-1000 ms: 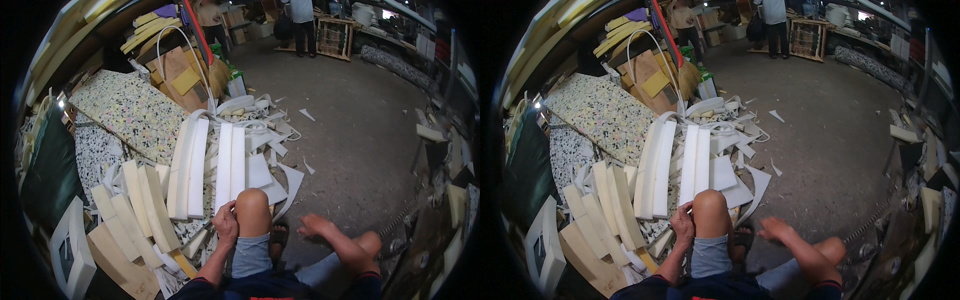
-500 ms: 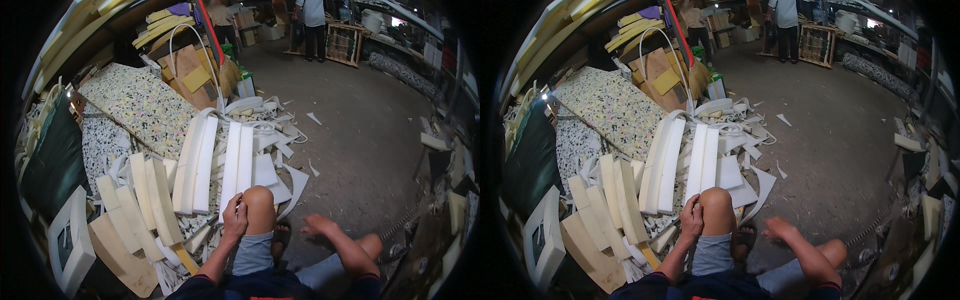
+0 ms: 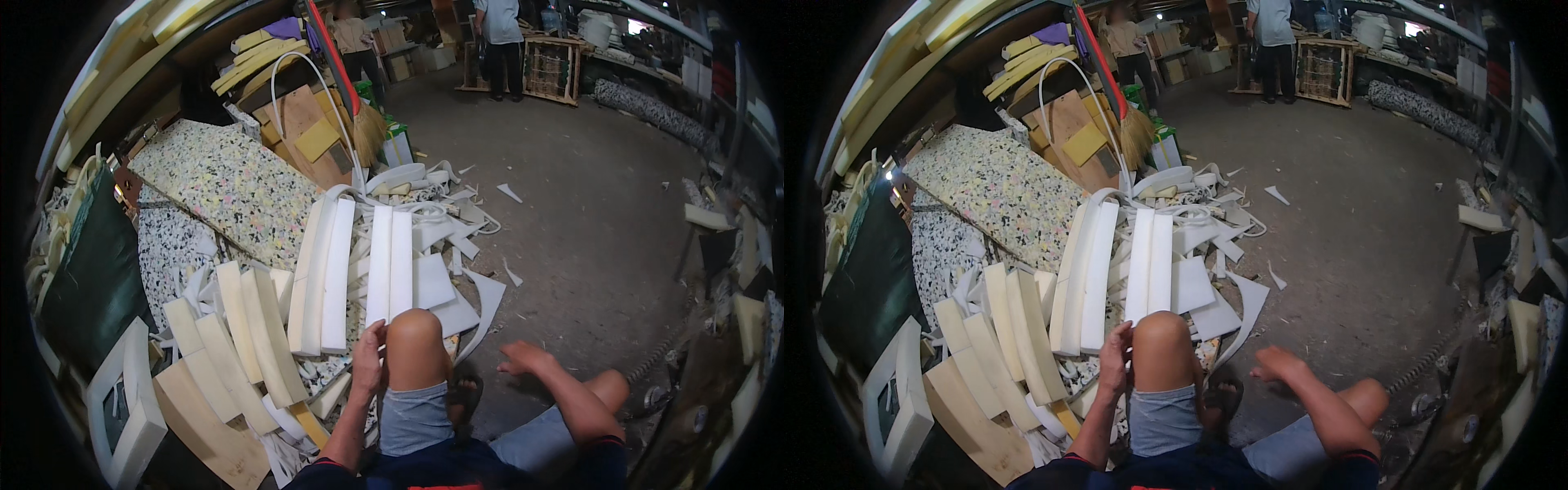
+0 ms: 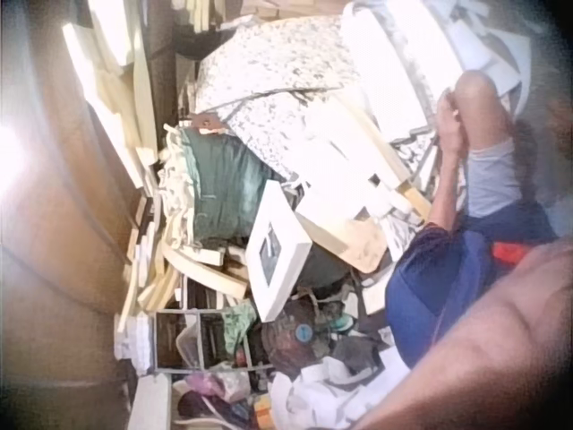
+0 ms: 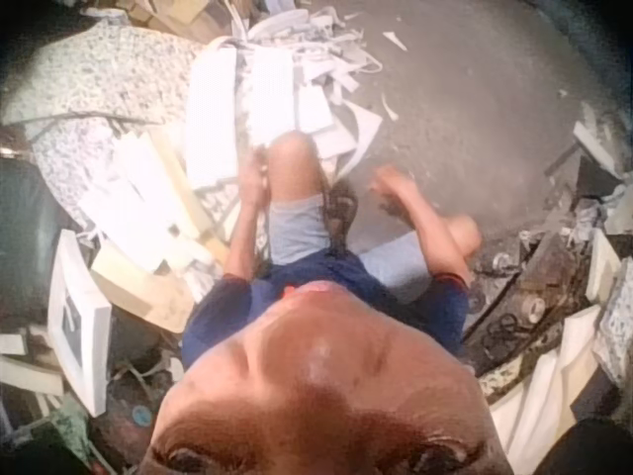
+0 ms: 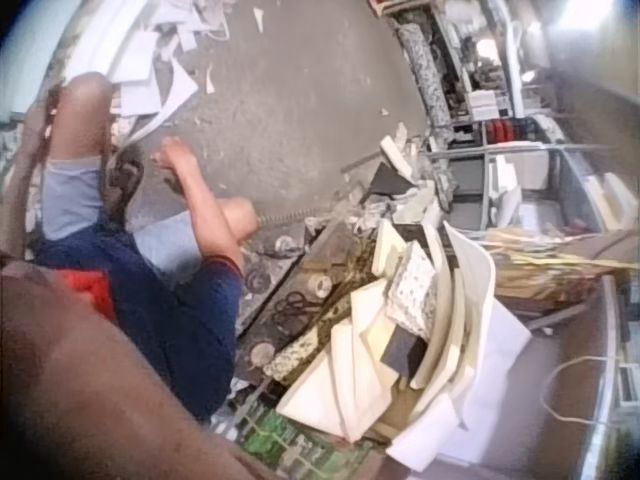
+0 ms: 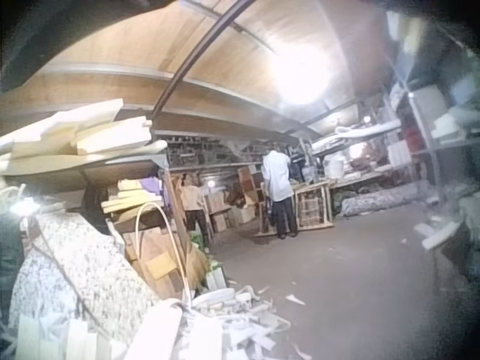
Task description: The person assembles white foam pieces into rectangular frames by joining cut edges together. They handle multiple foam blocks, aligning and pressing them to form frame shapes, then set the assembled frames aside.
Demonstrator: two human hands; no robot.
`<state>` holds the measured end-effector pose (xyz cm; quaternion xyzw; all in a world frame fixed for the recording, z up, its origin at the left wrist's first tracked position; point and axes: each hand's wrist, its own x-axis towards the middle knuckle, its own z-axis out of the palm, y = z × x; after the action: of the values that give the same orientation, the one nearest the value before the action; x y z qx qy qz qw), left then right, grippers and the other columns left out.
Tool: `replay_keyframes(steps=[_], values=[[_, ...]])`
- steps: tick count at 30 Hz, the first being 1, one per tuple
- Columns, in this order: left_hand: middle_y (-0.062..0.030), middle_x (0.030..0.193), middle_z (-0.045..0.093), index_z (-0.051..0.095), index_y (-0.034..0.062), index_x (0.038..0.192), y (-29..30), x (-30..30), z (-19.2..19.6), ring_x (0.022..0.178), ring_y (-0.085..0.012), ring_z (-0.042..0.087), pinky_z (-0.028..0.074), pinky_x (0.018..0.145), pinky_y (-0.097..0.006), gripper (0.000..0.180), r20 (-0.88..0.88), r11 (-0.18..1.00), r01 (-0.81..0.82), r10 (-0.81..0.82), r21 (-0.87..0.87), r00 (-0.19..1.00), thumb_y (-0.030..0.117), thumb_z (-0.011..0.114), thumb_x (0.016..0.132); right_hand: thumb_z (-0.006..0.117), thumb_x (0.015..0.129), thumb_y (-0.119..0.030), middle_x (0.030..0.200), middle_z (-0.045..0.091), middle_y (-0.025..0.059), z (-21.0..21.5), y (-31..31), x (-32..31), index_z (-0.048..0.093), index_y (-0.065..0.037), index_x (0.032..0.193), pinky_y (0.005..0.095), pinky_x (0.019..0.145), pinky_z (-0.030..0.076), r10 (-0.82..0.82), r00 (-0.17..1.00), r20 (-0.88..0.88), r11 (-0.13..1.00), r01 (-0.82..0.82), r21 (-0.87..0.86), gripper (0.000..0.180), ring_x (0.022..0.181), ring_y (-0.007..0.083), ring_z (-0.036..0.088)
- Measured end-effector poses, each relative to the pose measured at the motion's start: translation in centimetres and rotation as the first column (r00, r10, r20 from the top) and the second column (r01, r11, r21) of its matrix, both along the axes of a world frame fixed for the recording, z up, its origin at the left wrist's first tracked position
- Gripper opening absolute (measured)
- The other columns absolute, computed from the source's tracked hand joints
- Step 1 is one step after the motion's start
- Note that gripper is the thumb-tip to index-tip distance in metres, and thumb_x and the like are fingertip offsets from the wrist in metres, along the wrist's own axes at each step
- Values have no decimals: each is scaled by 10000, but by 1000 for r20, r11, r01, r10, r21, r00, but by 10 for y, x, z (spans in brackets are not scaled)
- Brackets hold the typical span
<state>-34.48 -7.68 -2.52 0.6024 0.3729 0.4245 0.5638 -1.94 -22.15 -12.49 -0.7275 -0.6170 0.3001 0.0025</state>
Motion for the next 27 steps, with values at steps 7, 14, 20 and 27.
replay_keyframes(steps=[7,14,20,27], values=[[-300,1351,582,492,-48,1418,-16,49,-27,1263,-432,571,452,1062,-449,568,-460,894,114,111,433,881,379,509,1044,681,912,-464,1182,692,236,18,-5,-4,661,-37,1199,519,952,524,-24,1000,9,999,24,-27,515,1142,429,646],[-285,1340,596,505,-35,1415,-9,61,-30,1243,-425,589,457,1060,-444,519,-472,933,137,39,333,881,318,524,1036,673,920,-460,1182,685,246,23,-17,0,624,-52,1256,525,958,520,-1,1000,24,1000,1,-17,531,1133,429,647],[-278,1304,623,526,-24,1398,-9,55,-33,1211,-408,618,479,1032,-425,471,-401,942,93,47,323,915,269,534,1030,647,934,-477,1229,656,245,32,-15,-8,596,-72,1289,531,993,492,-48,998,-38,999,48,-19,541,1181,426,616],[-252,1255,659,540,-18,1384,-6,54,-29,1175,-357,648,498,999,-404,455,-363,947,96,23,306,931,279,533,1040,654,931,-472,1191,671,254,41,-10,-8,609,-59,1266,534,970,504,-8,999,-50,1000,8,1,534,1157,429,630]])
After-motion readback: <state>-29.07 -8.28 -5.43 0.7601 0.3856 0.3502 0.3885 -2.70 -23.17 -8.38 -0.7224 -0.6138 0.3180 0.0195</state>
